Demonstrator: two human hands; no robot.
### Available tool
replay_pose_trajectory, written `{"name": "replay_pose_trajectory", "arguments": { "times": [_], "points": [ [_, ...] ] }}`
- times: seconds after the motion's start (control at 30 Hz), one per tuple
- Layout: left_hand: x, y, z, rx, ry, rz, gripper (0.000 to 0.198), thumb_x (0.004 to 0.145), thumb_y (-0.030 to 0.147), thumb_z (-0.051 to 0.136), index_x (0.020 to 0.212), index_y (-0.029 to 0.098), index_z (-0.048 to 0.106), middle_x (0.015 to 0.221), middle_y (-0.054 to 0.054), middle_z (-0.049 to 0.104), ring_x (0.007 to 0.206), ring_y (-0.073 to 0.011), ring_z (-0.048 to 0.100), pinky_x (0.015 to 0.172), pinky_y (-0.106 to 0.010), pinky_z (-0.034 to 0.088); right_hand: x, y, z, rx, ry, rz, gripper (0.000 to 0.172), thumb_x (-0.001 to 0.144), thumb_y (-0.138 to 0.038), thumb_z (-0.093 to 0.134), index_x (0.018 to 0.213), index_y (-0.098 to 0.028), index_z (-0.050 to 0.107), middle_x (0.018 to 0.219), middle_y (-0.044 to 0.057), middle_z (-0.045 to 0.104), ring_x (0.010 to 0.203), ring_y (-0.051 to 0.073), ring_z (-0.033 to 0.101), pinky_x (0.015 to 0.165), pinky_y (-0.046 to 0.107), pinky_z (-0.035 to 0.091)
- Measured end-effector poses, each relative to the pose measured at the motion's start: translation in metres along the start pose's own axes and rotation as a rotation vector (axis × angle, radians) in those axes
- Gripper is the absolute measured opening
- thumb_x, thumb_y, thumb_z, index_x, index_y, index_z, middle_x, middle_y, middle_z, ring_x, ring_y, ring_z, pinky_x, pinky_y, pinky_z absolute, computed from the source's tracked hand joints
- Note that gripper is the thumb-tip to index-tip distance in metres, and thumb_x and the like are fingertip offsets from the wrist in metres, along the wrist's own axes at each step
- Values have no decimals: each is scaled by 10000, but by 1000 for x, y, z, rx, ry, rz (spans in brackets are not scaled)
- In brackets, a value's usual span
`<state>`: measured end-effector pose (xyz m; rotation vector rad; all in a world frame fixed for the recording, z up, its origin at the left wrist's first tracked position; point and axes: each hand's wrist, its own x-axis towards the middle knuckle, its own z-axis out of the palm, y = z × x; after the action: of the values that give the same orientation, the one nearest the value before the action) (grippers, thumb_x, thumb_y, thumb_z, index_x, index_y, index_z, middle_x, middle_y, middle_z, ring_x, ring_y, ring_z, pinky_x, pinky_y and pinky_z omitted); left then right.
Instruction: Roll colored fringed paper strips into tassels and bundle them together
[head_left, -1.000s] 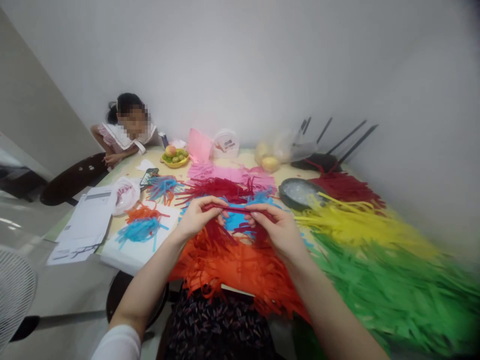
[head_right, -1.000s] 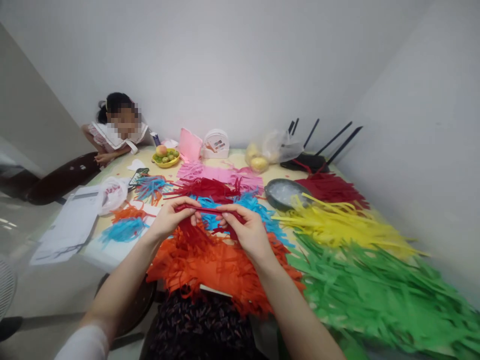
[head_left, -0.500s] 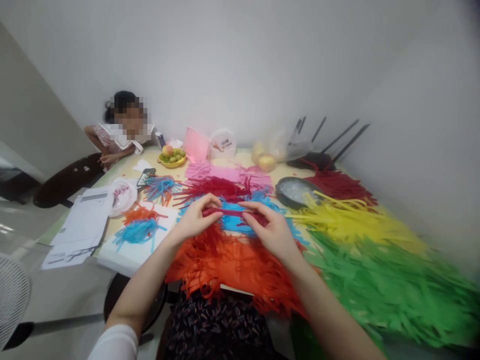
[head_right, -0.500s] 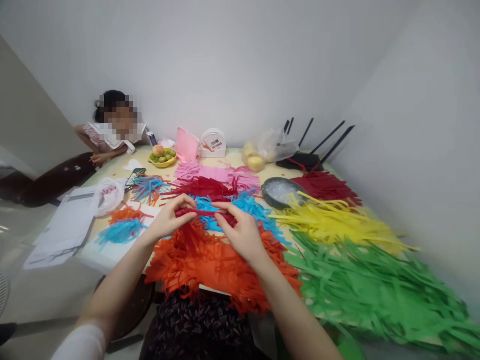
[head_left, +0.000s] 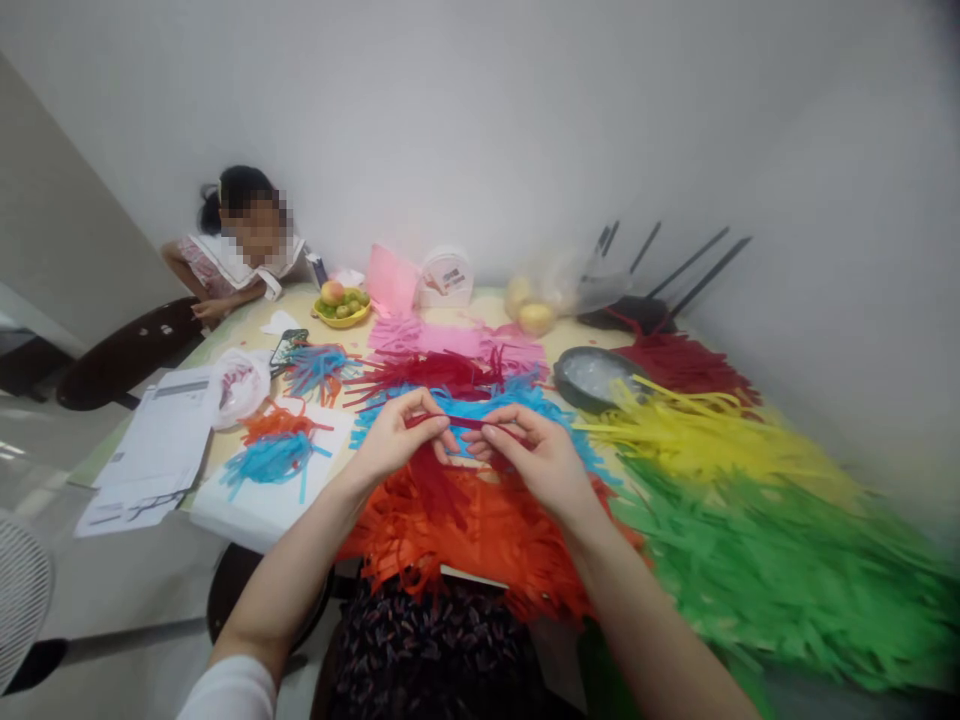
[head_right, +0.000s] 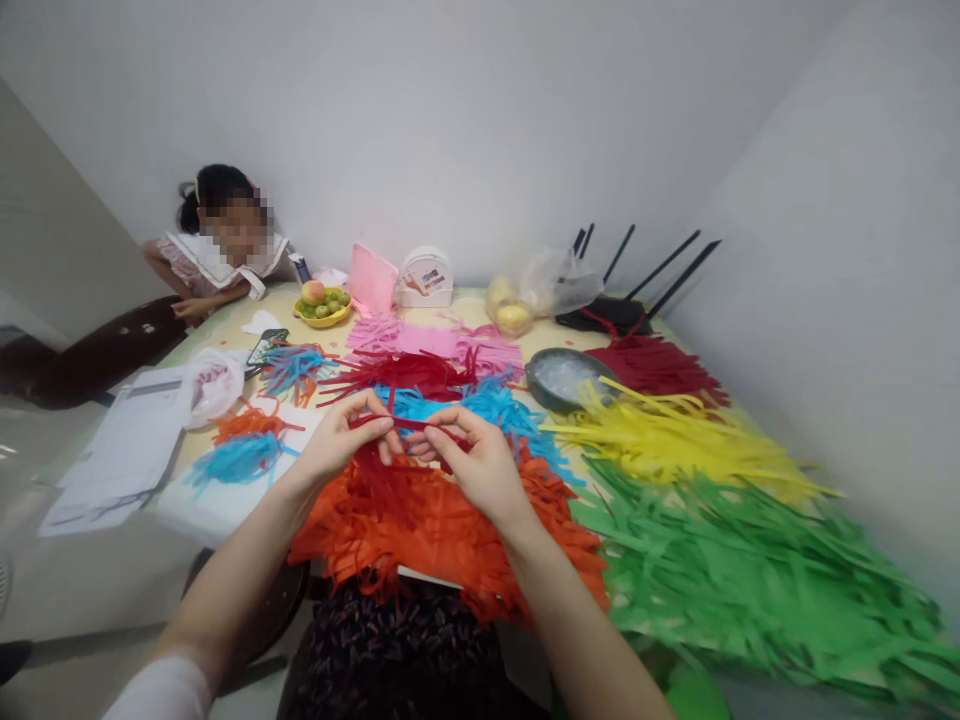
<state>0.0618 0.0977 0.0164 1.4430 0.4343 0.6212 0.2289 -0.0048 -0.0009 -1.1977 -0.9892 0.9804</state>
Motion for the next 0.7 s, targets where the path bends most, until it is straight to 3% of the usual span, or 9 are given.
{"name": "replay_pose_trajectory", "arguments": {
  "times": [0.1,0.23,0.43,0.57,0.7],
  "points": [
    [3,-3,-1,-70,-7,-53,331,806,414,707,932,126,605,677,-34,717,497,-140,656,567,-238,484,3,4,-1,-8,7,7,409,743,-547,740,960,-202,715,835,79,783,743,237,746,715,383,608],
    [6,-6,-4,-43,-23,-64,348,810,434,687,929,107,687,723,-57,732,526,-129,654,606,-244,496,6,9,-7,-55,16,-4,373,761,-517,728,992,-227,766,870,73,788,768,252,750,699,385,615],
    [8,-11,-8,133,71,-20,346,761,454,739,834,126,657,682,-40,708,635,-163,681,674,-276,538,8,12,-10,-87,33,-14,329,770,-480,729,962,-216,770,819,66,784,751,242,751,725,387,613],
    [8,-8,-9,229,54,105,266,751,354,764,830,131,640,814,-52,706,726,-146,674,698,-248,532,8,13,-7,-45,-13,33,392,742,-519,753,962,-195,759,842,86,784,742,243,751,696,386,618],
    [8,-5,-8,323,0,58,164,793,285,704,808,122,692,692,-19,668,549,-97,598,560,-206,474,6,13,-3,-55,-35,56,387,732,-524,769,906,-180,735,814,91,780,710,234,744,652,364,615]
  ]
}}
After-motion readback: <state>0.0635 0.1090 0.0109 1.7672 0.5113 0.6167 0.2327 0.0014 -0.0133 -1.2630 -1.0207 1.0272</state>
